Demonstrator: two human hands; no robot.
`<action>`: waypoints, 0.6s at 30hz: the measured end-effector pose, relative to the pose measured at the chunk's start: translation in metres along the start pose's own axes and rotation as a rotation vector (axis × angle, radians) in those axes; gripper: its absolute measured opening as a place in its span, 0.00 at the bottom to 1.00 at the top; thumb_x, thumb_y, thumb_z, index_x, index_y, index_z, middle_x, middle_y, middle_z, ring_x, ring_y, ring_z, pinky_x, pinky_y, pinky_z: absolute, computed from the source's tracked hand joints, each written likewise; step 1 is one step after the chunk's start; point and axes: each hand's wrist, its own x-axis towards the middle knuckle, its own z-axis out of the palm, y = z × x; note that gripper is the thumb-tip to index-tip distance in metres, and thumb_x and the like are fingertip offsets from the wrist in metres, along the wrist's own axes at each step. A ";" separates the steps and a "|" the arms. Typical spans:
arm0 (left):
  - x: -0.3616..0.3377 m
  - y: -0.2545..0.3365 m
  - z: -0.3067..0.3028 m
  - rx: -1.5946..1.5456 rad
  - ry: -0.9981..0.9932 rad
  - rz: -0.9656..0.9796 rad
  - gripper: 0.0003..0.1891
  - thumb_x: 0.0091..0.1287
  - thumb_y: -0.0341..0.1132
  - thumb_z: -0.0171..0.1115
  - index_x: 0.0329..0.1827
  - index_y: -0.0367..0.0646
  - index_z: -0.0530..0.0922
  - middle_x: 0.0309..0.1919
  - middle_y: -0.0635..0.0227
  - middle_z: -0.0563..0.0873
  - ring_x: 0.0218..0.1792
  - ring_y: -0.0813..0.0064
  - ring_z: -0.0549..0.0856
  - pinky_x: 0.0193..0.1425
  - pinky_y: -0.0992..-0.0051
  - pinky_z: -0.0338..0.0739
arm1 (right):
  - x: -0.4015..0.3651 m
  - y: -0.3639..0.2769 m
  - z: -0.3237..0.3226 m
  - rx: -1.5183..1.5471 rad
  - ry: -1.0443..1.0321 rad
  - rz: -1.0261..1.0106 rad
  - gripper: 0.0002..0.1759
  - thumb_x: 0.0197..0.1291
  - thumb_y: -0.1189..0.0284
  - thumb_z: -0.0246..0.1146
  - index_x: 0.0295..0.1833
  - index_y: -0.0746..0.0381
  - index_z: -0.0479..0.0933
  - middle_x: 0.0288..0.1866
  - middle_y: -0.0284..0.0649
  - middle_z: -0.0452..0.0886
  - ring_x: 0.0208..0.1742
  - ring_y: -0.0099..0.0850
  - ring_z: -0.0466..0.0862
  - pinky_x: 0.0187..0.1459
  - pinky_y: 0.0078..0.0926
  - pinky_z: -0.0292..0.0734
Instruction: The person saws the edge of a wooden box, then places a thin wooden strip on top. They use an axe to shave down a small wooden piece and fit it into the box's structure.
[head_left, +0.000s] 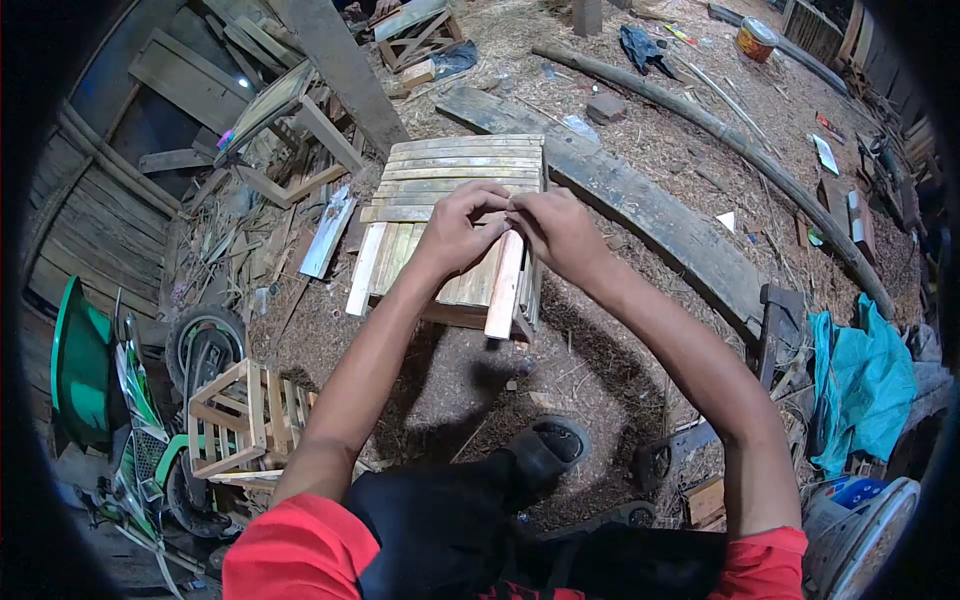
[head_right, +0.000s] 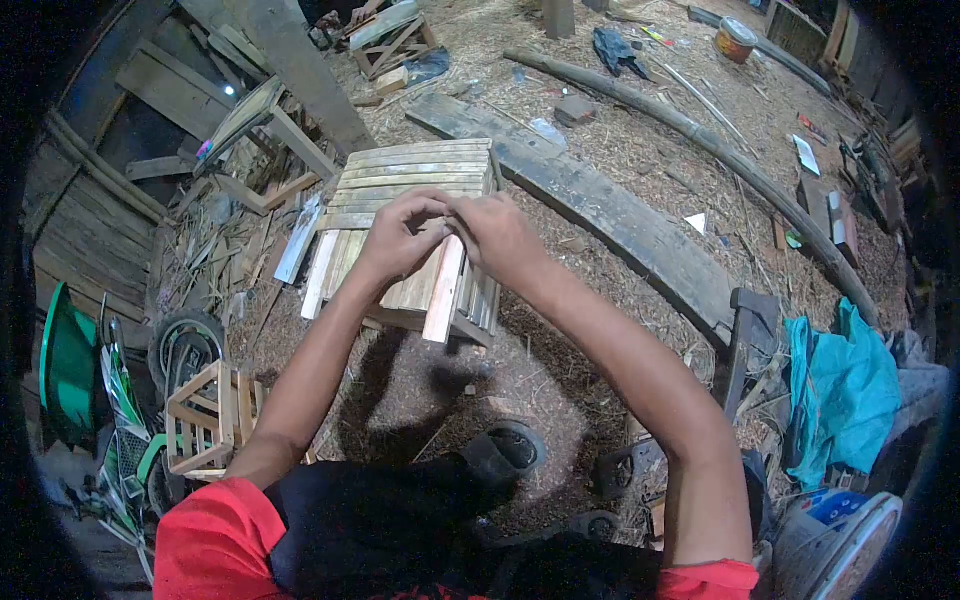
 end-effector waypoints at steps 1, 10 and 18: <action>0.000 0.001 0.000 -0.022 -0.011 -0.038 0.12 0.59 0.26 0.71 0.46 0.37 0.85 0.51 0.61 0.86 0.54 0.68 0.85 0.58 0.72 0.80 | 0.000 0.001 -0.004 0.095 -0.027 0.106 0.07 0.65 0.71 0.64 0.44 0.63 0.81 0.38 0.50 0.87 0.38 0.45 0.88 0.40 0.39 0.81; -0.005 0.004 -0.001 0.196 0.036 0.065 0.13 0.62 0.29 0.72 0.48 0.36 0.85 0.50 0.60 0.87 0.55 0.65 0.85 0.61 0.70 0.78 | -0.021 0.042 -0.049 0.584 0.128 0.694 0.07 0.70 0.76 0.62 0.46 0.71 0.78 0.38 0.42 0.88 0.38 0.23 0.86 0.42 0.20 0.82; 0.000 0.013 -0.003 0.291 -0.028 0.140 0.10 0.61 0.30 0.71 0.43 0.37 0.82 0.49 0.59 0.85 0.54 0.58 0.83 0.62 0.64 0.75 | -0.088 0.033 -0.044 0.435 -0.106 0.786 0.05 0.69 0.76 0.64 0.43 0.68 0.78 0.33 0.36 0.85 0.32 0.19 0.82 0.36 0.19 0.79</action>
